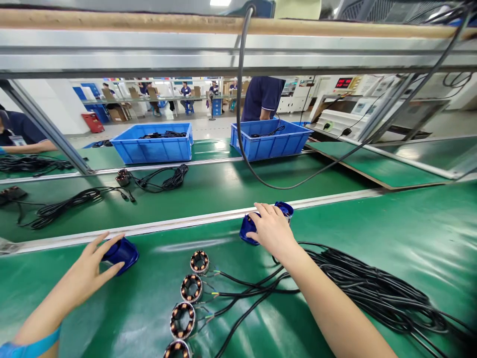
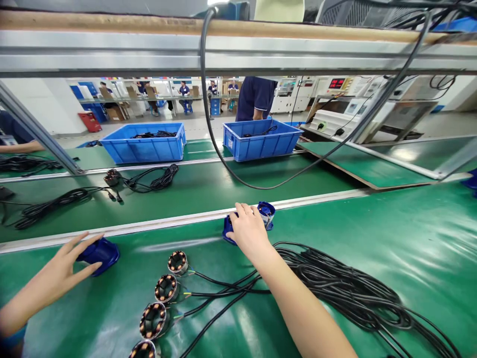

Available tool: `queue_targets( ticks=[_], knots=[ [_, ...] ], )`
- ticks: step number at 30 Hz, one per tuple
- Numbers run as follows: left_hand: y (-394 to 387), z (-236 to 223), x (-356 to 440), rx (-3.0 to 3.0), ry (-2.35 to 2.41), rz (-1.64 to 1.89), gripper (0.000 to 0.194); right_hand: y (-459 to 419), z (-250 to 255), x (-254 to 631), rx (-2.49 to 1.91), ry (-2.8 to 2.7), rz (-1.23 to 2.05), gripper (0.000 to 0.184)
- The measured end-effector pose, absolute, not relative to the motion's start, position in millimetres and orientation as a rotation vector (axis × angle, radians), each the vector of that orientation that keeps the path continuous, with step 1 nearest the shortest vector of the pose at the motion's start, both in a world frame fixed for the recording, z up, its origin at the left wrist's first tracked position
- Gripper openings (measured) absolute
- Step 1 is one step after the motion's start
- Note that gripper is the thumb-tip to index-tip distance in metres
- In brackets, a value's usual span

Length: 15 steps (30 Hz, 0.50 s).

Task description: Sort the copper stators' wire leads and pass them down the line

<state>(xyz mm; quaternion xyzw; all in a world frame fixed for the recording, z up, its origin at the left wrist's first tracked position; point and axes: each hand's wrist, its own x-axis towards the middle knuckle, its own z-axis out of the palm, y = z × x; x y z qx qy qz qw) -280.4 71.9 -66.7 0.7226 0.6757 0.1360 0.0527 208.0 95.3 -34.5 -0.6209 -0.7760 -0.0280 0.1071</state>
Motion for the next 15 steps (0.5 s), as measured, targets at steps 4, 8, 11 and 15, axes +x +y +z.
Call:
queue_targets(
  ticks=[4,8,11,15],
  knots=[
    [68,-71,-273,2.117,1.981,0.365,0.07,66,-36,180,-1.321,-2.376,0.379,0.042],
    [76,-60,-226,2.017,1.867,0.31,0.094,55,-75,127,-1.213,-2.609,0.6,0.05],
    [83,-60,-188,2.039,1.711,0.336,0.091,63,-97,112,-1.241,-2.562,0.593,0.031],
    [89,-71,-141,2.032,1.637,0.381,0.077,69,-88,131,-1.125,-2.323,0.564,0.019]
  ],
)
